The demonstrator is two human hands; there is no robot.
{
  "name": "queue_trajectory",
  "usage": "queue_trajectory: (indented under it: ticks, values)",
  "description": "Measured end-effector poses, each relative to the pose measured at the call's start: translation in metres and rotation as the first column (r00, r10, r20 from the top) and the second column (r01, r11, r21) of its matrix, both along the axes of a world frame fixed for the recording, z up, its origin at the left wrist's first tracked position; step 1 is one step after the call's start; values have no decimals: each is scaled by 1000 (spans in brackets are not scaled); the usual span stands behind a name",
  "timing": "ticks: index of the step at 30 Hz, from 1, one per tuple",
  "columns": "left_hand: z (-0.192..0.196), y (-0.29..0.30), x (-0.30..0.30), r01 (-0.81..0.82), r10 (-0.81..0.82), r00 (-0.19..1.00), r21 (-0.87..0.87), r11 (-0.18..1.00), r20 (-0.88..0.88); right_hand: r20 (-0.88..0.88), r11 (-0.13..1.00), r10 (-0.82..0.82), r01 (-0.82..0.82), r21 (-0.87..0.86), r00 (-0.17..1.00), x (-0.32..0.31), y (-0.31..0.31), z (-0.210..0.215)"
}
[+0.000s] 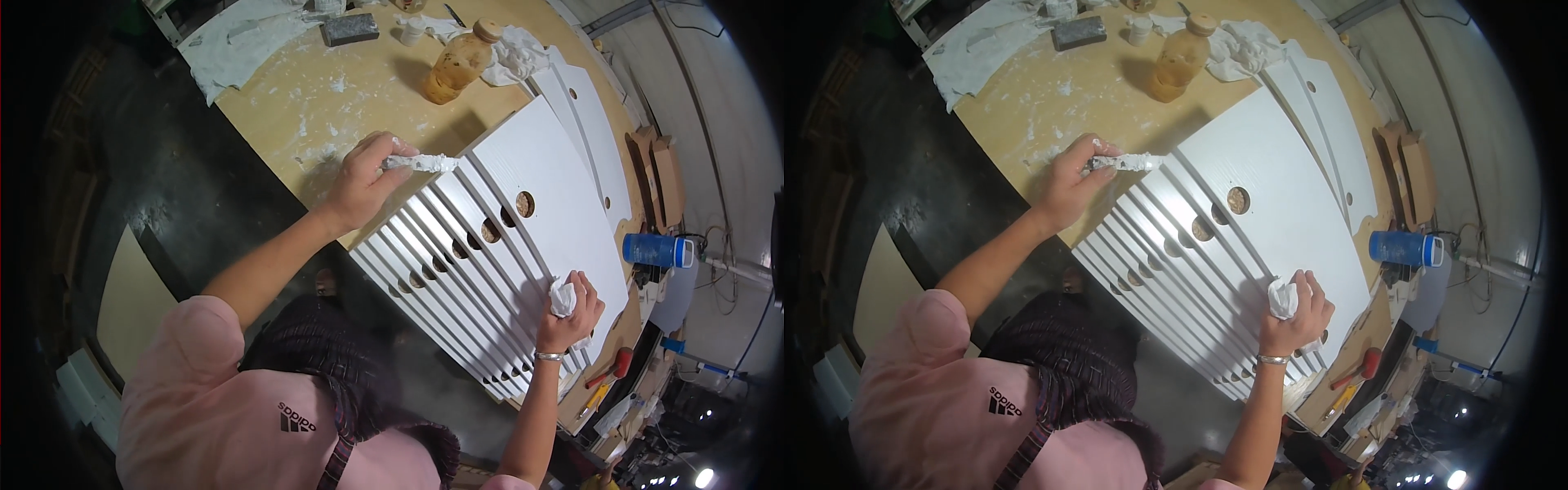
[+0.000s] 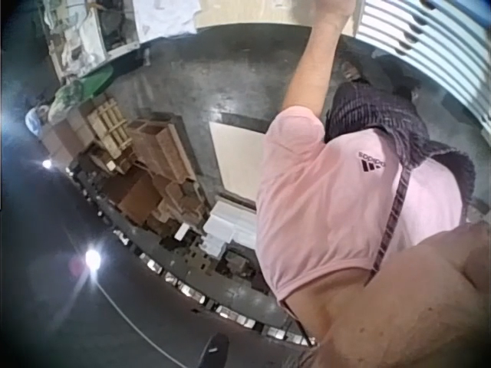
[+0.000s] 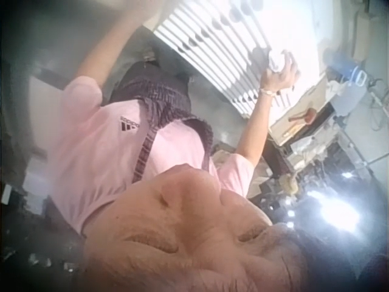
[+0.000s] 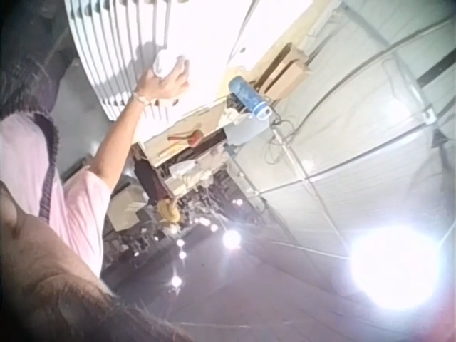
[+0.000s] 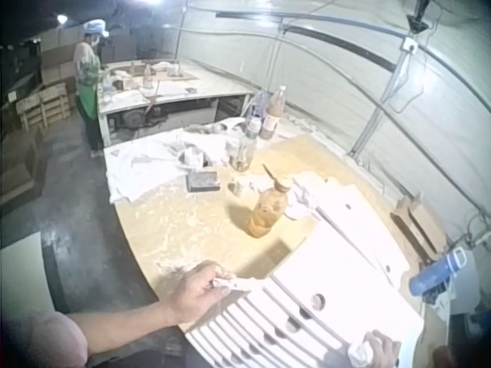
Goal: The person applies a white substance to holes in white wooden panels using a small scraper, wipes the panels with a cloth, and pours liquid from a bottle onto the cloth.
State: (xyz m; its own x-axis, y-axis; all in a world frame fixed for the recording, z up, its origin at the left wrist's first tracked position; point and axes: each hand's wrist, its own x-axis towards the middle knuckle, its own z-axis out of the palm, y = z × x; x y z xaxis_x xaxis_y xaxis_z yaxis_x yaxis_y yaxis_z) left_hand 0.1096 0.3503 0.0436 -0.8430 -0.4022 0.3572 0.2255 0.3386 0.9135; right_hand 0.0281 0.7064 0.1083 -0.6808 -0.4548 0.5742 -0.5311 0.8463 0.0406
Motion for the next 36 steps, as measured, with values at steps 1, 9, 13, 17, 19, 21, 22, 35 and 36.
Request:
queue_trajectory:
  ticks: [1,9,13,17,19,21,22,35,36]
  values:
    - [-9,-1,-1,-19,19,1000,37,999,-10,-23,1000,-10,10,-2,1000,1,0,0]
    - [-6,-3,-2,32,-32,999,-1,1000,15,-27,1000,-6,6,5,1000,-1,-4,-4]
    - [-7,-2,-5,17,-16,999,16,1000,-38,-35,1000,-10,10,8,999,-1,-3,-3]
    - [-10,-5,-7,-47,47,998,12,999,-41,-44,1000,-1,2,6,999,-1,-2,-6]
    - [-6,-7,0,-26,27,999,26,999,-40,-41,1000,5,-6,-5,999,-1,-3,-6]
    - [-4,-10,11,-6,8,999,40,999,-37,-33,1000,-4,4,0,999,0,-3,-6]
    - [-3,-11,17,23,-23,999,-16,1000,-39,-27,1000,-11,11,2,1000,0,-3,-6]
    - [-19,-14,24,24,-25,1000,-44,999,-19,-33,1000,-1,2,4,999,0,1,-9]
    - [-18,-14,25,23,-23,1000,-44,999,-17,-34,1000,-3,3,8,999,0,0,-9]
